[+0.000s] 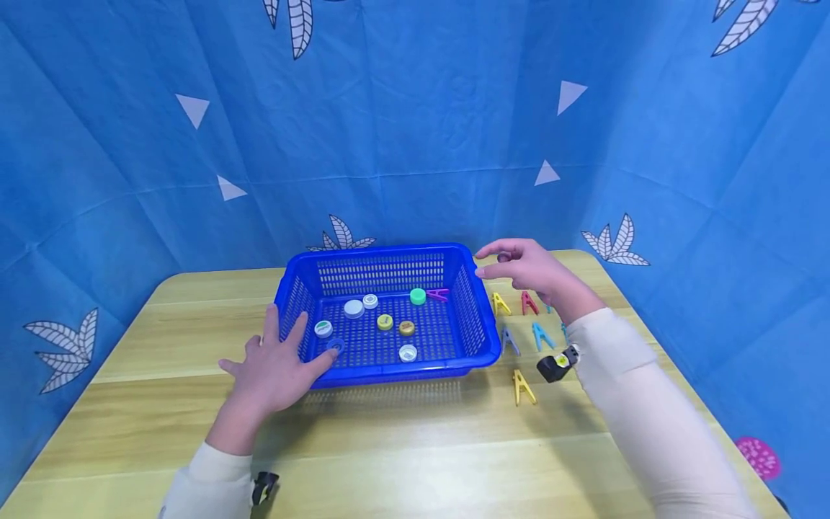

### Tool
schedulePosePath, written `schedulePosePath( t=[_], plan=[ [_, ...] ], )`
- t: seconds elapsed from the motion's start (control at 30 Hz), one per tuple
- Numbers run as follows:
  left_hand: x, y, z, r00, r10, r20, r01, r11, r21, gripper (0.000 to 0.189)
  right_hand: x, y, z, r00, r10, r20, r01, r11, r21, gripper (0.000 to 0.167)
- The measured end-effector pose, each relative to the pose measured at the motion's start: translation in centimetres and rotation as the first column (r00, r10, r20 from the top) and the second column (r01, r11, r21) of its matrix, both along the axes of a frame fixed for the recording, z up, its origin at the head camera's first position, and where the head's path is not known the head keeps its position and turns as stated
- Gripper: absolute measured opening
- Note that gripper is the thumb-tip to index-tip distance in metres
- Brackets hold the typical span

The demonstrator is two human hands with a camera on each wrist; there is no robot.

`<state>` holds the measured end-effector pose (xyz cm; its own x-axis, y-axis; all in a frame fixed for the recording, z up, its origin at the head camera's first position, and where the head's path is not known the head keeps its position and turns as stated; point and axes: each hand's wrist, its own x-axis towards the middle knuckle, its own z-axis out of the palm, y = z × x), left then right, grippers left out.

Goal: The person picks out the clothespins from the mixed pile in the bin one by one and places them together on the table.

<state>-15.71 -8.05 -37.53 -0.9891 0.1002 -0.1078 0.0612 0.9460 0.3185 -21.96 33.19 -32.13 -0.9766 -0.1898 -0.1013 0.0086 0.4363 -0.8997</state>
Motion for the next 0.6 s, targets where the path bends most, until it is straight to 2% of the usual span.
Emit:
schedulePosePath(
  t=[0.23,0.47,0.6],
  plan=[
    [0.2,0.1,0.1,1.0,0.002,-0.003,-0.002,1.0,0.007,0.1,-1.6,-2.0,-0.9,0.995,-0.083,0.056,0.086,0.995,-0.049,0.054],
    [0.4,0.2,0.3,1.0,0.004,0.001,-0.004,1.0,0.011,0.096,-2.4,-3.9,-2.9,0.983,-0.184,0.021,0.184,0.983,0.029,0.054],
    [0.5,0.3,0.4,1.0,0.009,0.006,-0.009,1.0,0.009,0.097,-2.4,-5.2,-3.6,0.966,-0.257,0.003,0.255,0.96,0.113,0.053]
  ],
)
